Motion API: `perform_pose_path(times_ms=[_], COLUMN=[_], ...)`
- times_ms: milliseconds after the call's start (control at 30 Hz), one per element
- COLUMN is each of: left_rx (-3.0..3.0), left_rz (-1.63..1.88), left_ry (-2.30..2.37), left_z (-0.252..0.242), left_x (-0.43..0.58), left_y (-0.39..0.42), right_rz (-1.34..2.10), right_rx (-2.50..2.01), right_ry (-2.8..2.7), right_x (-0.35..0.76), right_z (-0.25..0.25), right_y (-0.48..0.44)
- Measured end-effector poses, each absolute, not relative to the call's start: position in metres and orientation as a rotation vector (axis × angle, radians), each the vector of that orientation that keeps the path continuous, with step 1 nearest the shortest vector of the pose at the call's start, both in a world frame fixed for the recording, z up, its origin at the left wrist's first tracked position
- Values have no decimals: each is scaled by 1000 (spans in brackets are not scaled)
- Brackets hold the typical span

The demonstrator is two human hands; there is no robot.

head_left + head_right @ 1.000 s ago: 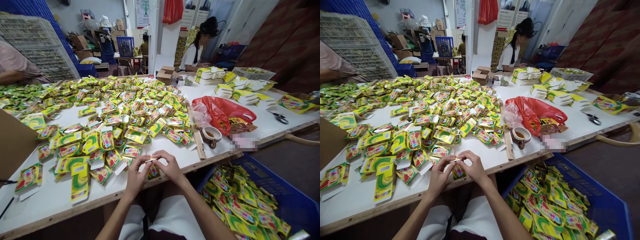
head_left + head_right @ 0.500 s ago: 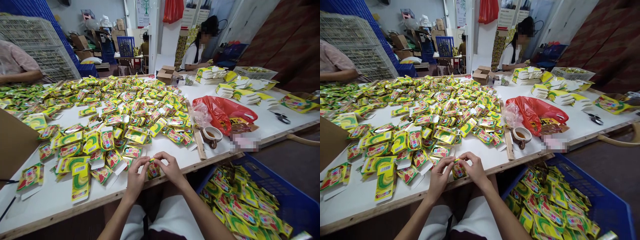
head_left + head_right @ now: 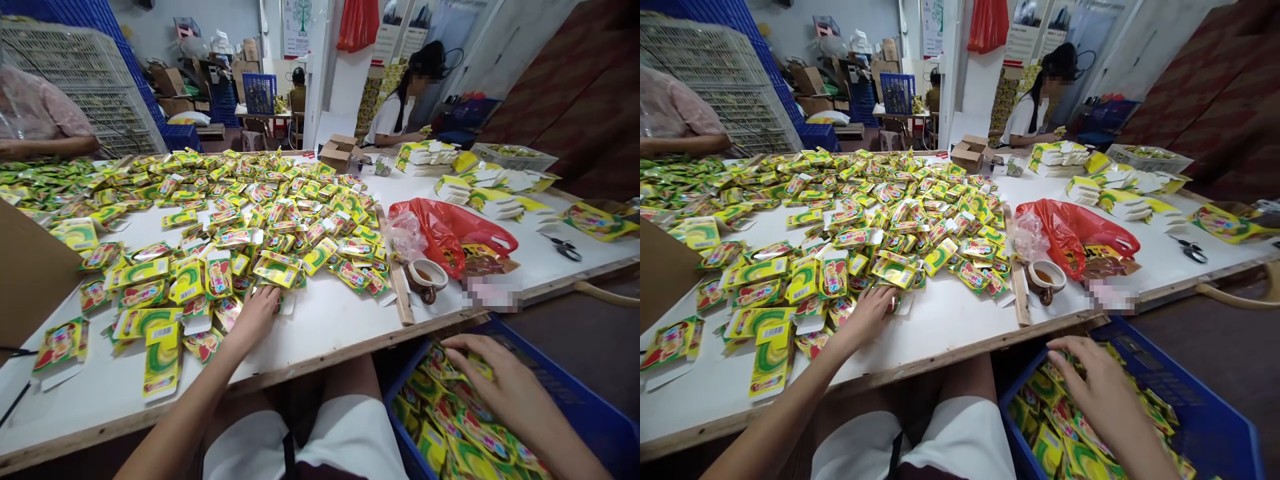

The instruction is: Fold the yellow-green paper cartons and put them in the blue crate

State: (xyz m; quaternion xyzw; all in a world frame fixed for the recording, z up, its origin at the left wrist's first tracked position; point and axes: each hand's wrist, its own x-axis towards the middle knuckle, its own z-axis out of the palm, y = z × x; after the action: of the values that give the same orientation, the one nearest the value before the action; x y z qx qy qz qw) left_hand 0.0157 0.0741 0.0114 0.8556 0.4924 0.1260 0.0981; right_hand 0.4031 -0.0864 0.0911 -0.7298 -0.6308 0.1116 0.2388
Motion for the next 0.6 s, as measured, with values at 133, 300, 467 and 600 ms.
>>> perform_pose_path(times_ms=[133,300,467,600], left_rx=[2465,2437,2265,1893], left_rz=[400,441,526,930], left_ry=[1311,1323,1302,1164], left_z=[23,20,17,18], left_x=[24,32,37,59], left_y=[84,80,67,40], right_rz=[656,878,925,896], right_rx=[-1788,-1475,-1349,-1292], right_ry=[-1604,-1492,-1452,-1224], right_x=[338,242,210,206], right_z=[70,38,19,8], right_y=[-72,-37,-19,-9])
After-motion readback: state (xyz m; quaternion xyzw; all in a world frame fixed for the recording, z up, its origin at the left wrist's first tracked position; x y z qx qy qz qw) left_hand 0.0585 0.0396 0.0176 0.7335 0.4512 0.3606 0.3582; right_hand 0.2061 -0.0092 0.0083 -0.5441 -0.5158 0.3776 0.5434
